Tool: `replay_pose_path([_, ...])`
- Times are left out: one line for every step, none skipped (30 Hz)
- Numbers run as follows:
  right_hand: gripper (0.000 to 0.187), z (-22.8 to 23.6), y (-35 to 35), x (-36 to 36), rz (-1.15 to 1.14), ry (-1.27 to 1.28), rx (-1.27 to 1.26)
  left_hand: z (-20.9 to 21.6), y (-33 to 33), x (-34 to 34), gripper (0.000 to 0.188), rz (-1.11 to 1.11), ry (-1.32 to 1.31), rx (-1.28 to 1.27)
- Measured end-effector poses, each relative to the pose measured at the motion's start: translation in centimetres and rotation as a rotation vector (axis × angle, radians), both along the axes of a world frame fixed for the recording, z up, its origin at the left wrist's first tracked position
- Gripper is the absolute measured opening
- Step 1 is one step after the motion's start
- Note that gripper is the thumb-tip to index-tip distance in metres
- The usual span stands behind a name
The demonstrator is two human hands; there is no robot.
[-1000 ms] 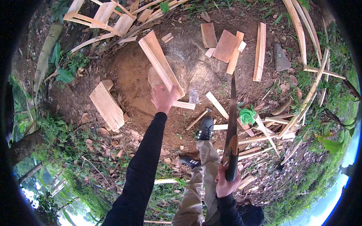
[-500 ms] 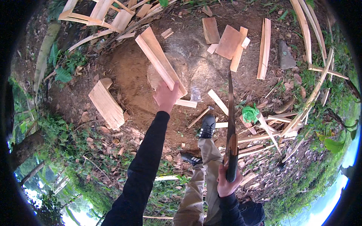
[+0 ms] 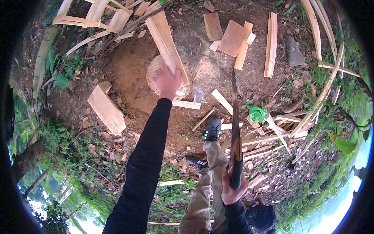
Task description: The person uses a machete to split a piece of wood placed on a tree stump. They hold the wood steady with their left hand and foot while striking it repeatedly with the tool in their right hand. The person then picks up the split pieces and places them on the ground.
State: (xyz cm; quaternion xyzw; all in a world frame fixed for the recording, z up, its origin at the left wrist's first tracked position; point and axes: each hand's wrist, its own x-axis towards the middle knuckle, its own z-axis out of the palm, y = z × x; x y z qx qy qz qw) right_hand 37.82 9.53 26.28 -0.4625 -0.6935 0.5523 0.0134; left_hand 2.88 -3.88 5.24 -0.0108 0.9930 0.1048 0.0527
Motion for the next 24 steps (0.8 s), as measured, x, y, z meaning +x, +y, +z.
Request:
replay_pose_path([0.022,-0.3,0.0,0.2,0.012,0.013,0.005,0.0,-0.3,-0.4,0.055,0.004,-0.029,0.006])
replay_pose_path([0.023,-0.5,0.0,0.4,0.024,0.026,0.009,-0.4,-0.4,-0.3,0.053,-0.005,0.006,-0.011])
replay_pose_path([0.023,-0.5,0.0,0.3,0.012,0.023,-0.006,-0.9,-0.4,-0.2,0.052,-0.013,0.041,-0.028])
replay_pose_path([0.023,-0.5,0.2,0.2,-0.001,0.019,-0.018,-1.0,0.0,-0.2,0.051,-0.024,0.076,-0.041])
replay_pose_path([0.023,-0.5,0.3,0.1,-0.015,0.015,-0.030,-1.1,0.2,-0.3,0.050,-0.022,0.057,-0.038])
replay_pose_path([0.023,-0.6,0.4,0.2,-0.001,0.008,-0.003,-1.2,0.4,-0.4,0.050,-0.021,0.038,-0.035])
replay_pose_path([0.023,-0.6,0.3,0.3,0.013,0.026,0.004,-1.2,0.2,-0.2,0.050,-0.016,0.015,-0.033])
replay_pose_path([0.022,-0.7,0.4,0.4,0.027,0.043,0.010,-1.3,0.2,-0.2,0.050,-0.015,0.034,-0.007])
replay_pose_path([0.022,-0.7,0.3,0.4,0.041,0.061,0.016,-1.4,0.3,-0.4,0.051,-0.013,0.053,0.019])
replay_pose_path([0.022,-0.8,0.3,0.4,0.038,0.055,0.016,-1.6,0.4,-0.6,0.051,-0.011,0.076,0.041])
replay_pose_path([0.022,-0.8,0.2,0.3,0.036,0.049,0.016,-1.7,0.4,-0.7,0.052,-0.015,0.098,0.027])
replay_pose_path([0.021,-0.8,0.1,0.3,0.035,0.043,0.016,-1.9,0.5,-0.6,0.053,-0.019,0.120,0.012])
replay_pose_path([0.021,-0.8,0.1,0.3,0.032,0.040,0.009,-1.9,0.8,-0.6,0.054,-0.023,0.142,0.002])
replay_pose_path([0.021,-0.8,0.1,0.3,0.029,0.038,0.002,-1.8,0.9,-0.7,0.054,-0.026,0.136,0.013])
replay_pose_path([0.020,-0.8,0.1,0.3,0.027,0.035,-0.004,-1.7,1.0,-0.8,0.054,-0.028,0.130,0.023])
replay_pose_path([0.020,-0.8,0.0,0.3,0.021,0.038,-0.001,-1.6,1.0,-0.9,0.054,-0.030,0.124,0.032])
replay_pose_path([0.021,-0.8,-0.1,0.3,0.015,0.040,0.002,-1.4,1.0,-0.9,0.053,-0.022,0.111,0.052])
replay_pose_path([0.021,-0.9,-0.3,0.3,0.009,0.042,0.004,-1.3,1.2,-0.9,0.051,-0.013,0.099,0.071])
replay_pose_path([0.021,-0.8,-0.4,0.3,-0.012,0.032,-0.013,-1.4,1.2,-0.9,0.050,-0.002,0.087,0.086])
replay_pose_path([0.022,-0.7,-0.5,0.4,-0.033,0.023,-0.031,-1.5,1.2,-1.0,0.050,-0.011,0.102,0.088])
replay_pose_path([0.022,-0.6,-0.6,0.4,-0.054,0.013,-0.049,-1.5,1.2,-1.0,0.050,-0.021,0.118,0.089])
replay_pose_path([0.023,-0.2,-0.8,0.0,-0.046,0.019,-0.051,-1.7,1.1,-1.0,0.051,-0.031,0.127,0.090])
replay_pose_path([0.023,-0.3,-1.0,-0.1,-0.030,0.018,-0.039,-1.8,0.8,-1.2,0.051,-0.025,0.143,0.105])
replay_pose_path([0.023,-0.4,-0.9,-0.1,-0.013,0.018,-0.027,-2.0,0.6,-1.5,0.051,-0.019,0.160,0.119])
